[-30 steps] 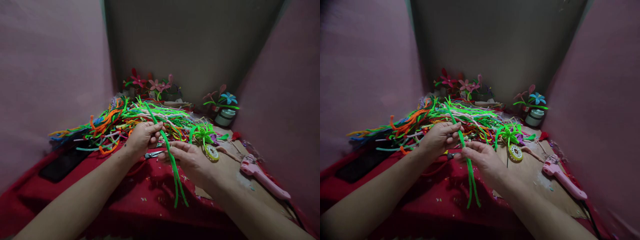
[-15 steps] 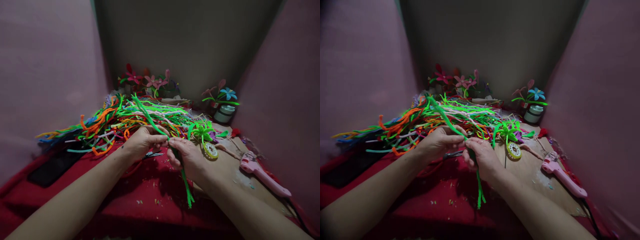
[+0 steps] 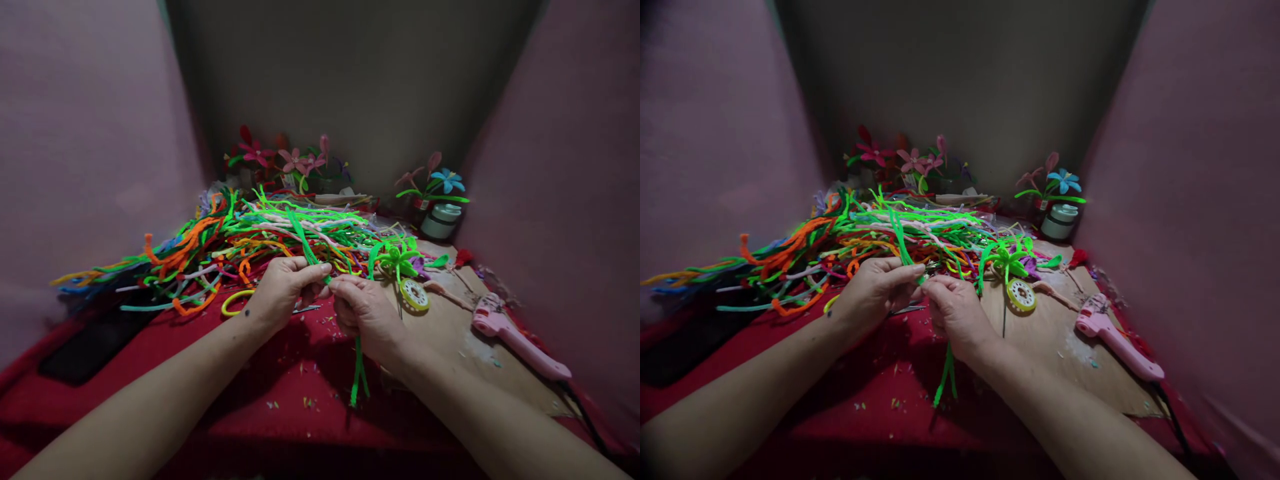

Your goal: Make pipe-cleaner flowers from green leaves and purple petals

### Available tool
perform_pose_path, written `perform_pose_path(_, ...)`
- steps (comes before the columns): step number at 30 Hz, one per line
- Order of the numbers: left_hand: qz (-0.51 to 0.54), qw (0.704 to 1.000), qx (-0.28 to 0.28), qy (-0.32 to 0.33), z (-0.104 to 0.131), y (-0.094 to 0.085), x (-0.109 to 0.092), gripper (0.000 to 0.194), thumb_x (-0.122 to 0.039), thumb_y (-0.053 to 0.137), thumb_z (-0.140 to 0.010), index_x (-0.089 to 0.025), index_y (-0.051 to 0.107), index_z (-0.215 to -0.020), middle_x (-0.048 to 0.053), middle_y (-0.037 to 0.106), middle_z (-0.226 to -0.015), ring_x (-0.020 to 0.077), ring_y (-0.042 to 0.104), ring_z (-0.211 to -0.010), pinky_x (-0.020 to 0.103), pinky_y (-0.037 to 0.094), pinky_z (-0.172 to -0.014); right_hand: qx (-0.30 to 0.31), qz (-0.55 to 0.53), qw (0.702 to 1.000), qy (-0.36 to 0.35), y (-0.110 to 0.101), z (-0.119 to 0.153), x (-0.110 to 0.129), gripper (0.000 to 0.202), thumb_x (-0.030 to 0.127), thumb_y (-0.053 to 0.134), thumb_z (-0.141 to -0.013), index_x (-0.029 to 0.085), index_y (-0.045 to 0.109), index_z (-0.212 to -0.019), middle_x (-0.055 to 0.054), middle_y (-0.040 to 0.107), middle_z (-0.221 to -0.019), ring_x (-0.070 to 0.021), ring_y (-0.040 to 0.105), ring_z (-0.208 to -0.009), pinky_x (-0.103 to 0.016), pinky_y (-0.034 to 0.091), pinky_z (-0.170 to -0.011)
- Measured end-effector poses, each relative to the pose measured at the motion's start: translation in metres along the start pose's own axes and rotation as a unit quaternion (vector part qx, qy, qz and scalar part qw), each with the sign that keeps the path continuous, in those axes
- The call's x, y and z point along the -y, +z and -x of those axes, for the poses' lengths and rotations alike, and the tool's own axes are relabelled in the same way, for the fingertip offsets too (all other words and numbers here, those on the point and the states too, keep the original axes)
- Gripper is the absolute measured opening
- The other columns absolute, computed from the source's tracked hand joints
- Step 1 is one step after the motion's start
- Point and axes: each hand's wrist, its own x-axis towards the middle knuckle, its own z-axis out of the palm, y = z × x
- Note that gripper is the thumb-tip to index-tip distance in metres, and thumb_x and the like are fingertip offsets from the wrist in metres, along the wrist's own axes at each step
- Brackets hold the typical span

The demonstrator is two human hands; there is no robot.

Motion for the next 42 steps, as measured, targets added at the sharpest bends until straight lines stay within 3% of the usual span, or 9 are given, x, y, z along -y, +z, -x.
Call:
perform_pose_path(5, 0.026, 0.998, -0.062, -0.009, 0.003, 0.005, 0.002, 0.031, -0.029, 0.068, -0.066, -0.013, 0.05, -0.047, -0.003, 0.049, -0.041, 0.0036, 0.037, -0.034, 0.018, 0.024, -0.036, -0.029, -0.008, 1.0, -0.004, 0.001, 0.0, -0.001, 0.01, 0.024, 0.053, -0.071, 0.017, 0.054, -0.063, 0.012, 0.023, -0.037, -0.0036, 0.012, -0.033, -0.017, 0.011, -0.032)
perform_pose_path(9, 0.075, 0.996, -0.048, 0.003, 0.001, 0.003, 0.007, 0.028, -0.031, 0.064, -0.07, -0.013, 0.056, -0.05, -0.002, 0.053, -0.043, 0.005, 0.038, -0.035, 0.02, 0.029, -0.039, -0.034, -0.036, 0.999, 0.006, 0.002, 0.0, 0.0, 0.012, 0.025, 0.051, -0.07, 0.017, 0.055, -0.063, 0.012, 0.023, -0.035, -0.004, 0.011, -0.033, -0.017, 0.011, -0.031)
perform_pose_path(12, 0.103, 0.994, -0.03, 0.015, 0.002, 0.001, 0.005, 0.017, -0.028, 0.06, -0.073, -0.013, 0.067, -0.071, -0.001, 0.056, -0.051, 0.0067, 0.044, -0.042, 0.02, 0.035, -0.045, -0.038, -0.047, 0.998, 0.017, 0.001, 0.0, 0.001, 0.011, 0.025, 0.051, -0.069, 0.017, 0.054, -0.063, 0.012, 0.022, -0.035, -0.0041, 0.01, -0.033, -0.017, 0.011, -0.031)
perform_pose_path(17, -0.089, 0.992, 0.014, 0.091, 0.005, -0.004, -0.004, 0.021, -0.022, 0.063, -0.071, -0.017, 0.07, -0.09, 0.001, 0.061, -0.068, 0.0092, 0.048, -0.054, 0.02, 0.038, -0.051, -0.028, -0.038, 0.999, 0.004, -0.003, -0.002, 0.002, 0.011, 0.026, 0.051, -0.071, 0.017, 0.054, -0.066, 0.012, 0.022, -0.036, -0.0042, 0.011, -0.034, -0.017, 0.01, -0.031)
perform_pose_path(23, -0.319, 0.884, 0.004, 0.341, 0.001, -0.013, -0.006, 0.016, -0.019, 0.059, -0.075, -0.024, 0.072, -0.083, 0.005, 0.057, -0.084, 0.0158, 0.055, -0.081, 0.025, 0.044, -0.072, 0.013, -0.036, 0.999, 0.013, -0.007, -0.002, 0.005, 0.011, 0.023, 0.049, -0.073, 0.016, 0.056, -0.067, 0.012, 0.021, -0.038, -0.004, 0.01, -0.034, -0.017, 0.011, -0.031)
perform_pose_path(27, -0.396, 0.815, 0.037, 0.421, -0.002, -0.021, -0.006, 0.019, -0.018, 0.054, -0.079, -0.024, 0.072, -0.084, 0.007, 0.059, -0.091, 0.0168, 0.056, -0.086, 0.027, 0.044, -0.075, 0.053, -0.035, 0.998, 0.022, -0.009, -0.002, 0.005, 0.014, 0.023, 0.049, -0.075, 0.017, 0.054, -0.064, 0.011, 0.021, -0.037, -0.004, 0.01, -0.033, -0.017, 0.01, -0.031)
perform_pose_path(31, -0.476, 0.748, 0.072, 0.457, -0.003, -0.031, -0.009, 0.023, -0.018, 0.051, -0.081, -0.029, 0.07, -0.09, 0.006, 0.063, -0.104, 0.0187, 0.056, -0.095, 0.033, 0.038, -0.088, 0.08, -0.035, 0.995, 0.037, -0.011, -0.002, 0.004, 0.014, 0.022, 0.05, -0.073, 0.017, 0.05, -0.06, 0.011, 0.021, -0.037, -0.0041, 0.01, -0.034, -0.017, 0.009, -0.031)
perform_pose_path(34, -0.507, 0.723, 0.104, 0.457, -0.002, -0.034, -0.013, 0.025, -0.018, 0.049, -0.082, -0.029, 0.068, -0.094, 0.006, 0.064, -0.107, 0.0205, 0.055, -0.096, 0.035, 0.036, -0.089, 0.096, -0.025, 0.994, 0.05, -0.012, -0.002, 0.006, 0.015, 0.022, 0.051, -0.072, 0.017, 0.05, -0.059, 0.012, 0.022, -0.036, -0.0041, 0.01, -0.033, -0.018, 0.009, -0.032)
perform_pose_path(42, -0.613, 0.63, 0.127, 0.46, 0.009, -0.026, -0.026, 0.019, -0.016, 0.045, -0.083, -0.021, 0.063, -0.082, 0.005, 0.064, -0.079, 0.0197, 0.05, -0.081, 0.035, 0.035, -0.078, 0.098, 0.028, 0.993, 0.051, -0.01, 0.0, 0.011, 0.012, 0.019, 0.051, -0.069, 0.016, 0.052, -0.058, 0.011, 0.024, -0.036, -0.004, 0.014, -0.033, -0.02, 0.01, -0.034)
